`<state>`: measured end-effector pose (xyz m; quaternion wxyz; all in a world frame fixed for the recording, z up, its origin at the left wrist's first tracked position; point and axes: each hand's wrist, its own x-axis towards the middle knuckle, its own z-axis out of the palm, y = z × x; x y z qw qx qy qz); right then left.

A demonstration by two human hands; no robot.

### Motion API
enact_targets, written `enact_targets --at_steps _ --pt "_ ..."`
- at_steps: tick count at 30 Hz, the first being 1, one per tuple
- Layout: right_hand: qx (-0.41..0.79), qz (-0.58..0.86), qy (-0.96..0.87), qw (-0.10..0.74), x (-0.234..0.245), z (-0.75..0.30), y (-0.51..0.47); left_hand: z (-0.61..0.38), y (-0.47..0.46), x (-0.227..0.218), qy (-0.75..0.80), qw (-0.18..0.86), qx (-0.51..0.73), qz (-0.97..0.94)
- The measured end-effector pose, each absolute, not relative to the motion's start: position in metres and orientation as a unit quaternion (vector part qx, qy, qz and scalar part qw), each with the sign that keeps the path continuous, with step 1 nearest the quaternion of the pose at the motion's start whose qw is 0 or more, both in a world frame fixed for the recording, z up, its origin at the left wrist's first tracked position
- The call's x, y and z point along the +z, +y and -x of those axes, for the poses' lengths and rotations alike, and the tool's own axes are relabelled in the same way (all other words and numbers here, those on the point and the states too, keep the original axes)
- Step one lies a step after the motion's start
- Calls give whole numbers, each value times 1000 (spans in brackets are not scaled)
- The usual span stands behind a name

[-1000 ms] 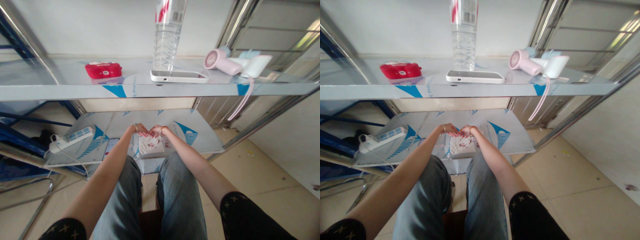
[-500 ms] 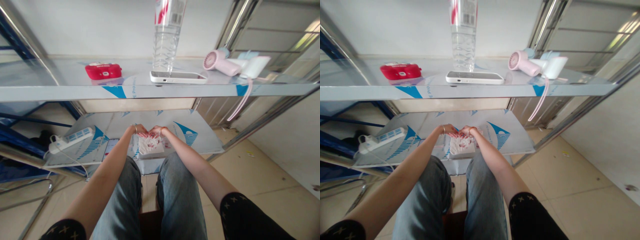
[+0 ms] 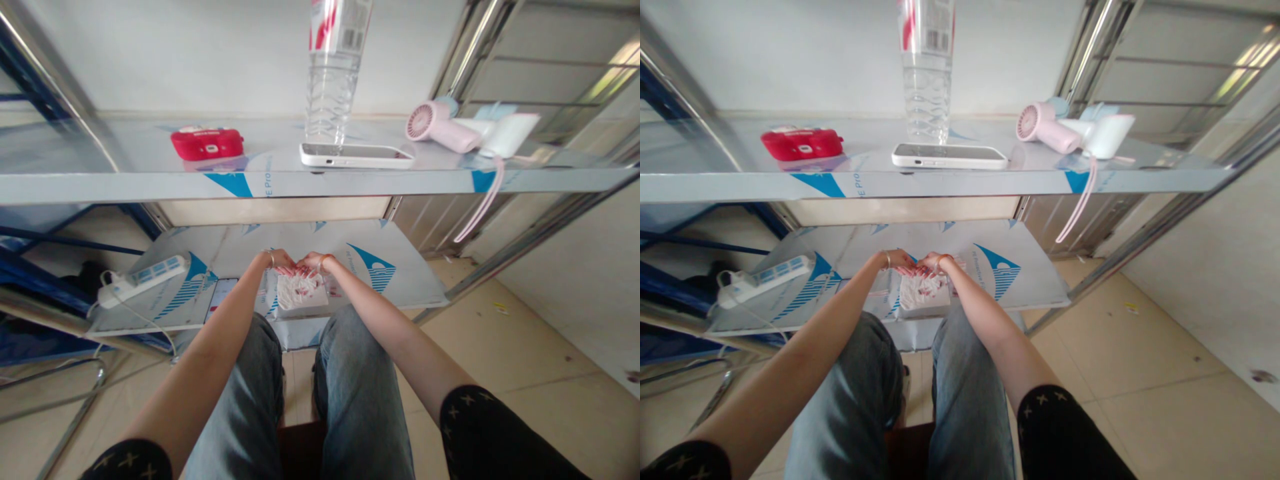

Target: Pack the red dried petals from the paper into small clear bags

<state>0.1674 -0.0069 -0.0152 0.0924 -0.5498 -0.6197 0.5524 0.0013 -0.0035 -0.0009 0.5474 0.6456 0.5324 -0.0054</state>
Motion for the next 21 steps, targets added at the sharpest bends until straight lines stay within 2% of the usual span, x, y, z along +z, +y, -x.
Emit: enact_targets --at_steps 21 --pt "582 554 -591 76 9 -163 -24 -3 -4 0 559 525 0 -642"
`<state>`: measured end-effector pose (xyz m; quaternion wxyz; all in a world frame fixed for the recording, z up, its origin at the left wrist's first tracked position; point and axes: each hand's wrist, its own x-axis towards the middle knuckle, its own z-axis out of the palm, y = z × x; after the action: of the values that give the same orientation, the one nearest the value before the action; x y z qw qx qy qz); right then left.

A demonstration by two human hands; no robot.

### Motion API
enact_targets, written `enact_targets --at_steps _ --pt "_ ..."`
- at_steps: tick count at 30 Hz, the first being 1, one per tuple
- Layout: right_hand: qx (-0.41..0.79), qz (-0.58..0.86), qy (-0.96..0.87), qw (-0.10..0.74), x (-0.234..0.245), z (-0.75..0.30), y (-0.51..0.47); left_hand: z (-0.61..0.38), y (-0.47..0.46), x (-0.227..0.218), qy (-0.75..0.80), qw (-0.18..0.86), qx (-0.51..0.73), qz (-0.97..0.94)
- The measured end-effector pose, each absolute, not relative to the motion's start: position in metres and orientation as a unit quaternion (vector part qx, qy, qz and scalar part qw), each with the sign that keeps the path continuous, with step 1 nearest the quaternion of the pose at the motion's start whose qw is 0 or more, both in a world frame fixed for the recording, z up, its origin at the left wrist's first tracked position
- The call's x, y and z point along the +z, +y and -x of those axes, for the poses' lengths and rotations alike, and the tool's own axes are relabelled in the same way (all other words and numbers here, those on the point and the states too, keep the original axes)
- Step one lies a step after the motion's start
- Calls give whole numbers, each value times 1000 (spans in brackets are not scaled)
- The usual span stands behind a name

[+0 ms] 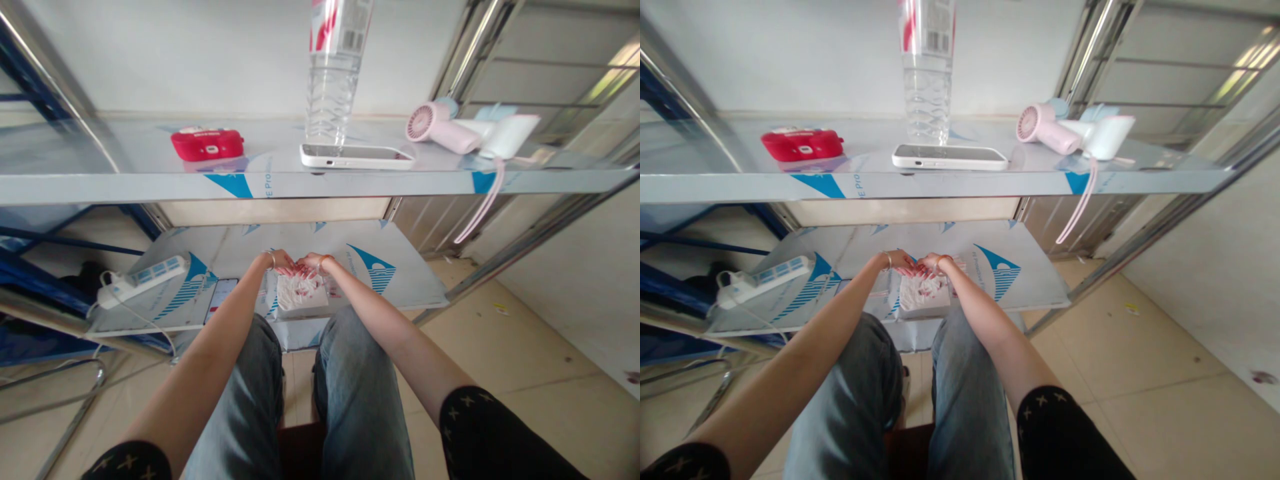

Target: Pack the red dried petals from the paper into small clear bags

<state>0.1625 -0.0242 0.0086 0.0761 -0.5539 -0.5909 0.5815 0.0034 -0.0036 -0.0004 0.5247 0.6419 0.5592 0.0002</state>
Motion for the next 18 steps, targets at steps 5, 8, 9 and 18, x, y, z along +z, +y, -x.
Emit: enact_targets --at_steps 5,8,9,18 --pt "565 559 -600 91 5 -161 -23 -3 -5 3 548 539 13 -640" --pt "564 563 -596 97 3 -161 -22 -3 -7 5 537 552 16 -638" --pt "564 564 -595 99 3 -161 -22 -2 -7 6 534 555 18 -638" --pt "580 554 -585 119 6 -166 -18 6 -6 10 520 567 58 -636"
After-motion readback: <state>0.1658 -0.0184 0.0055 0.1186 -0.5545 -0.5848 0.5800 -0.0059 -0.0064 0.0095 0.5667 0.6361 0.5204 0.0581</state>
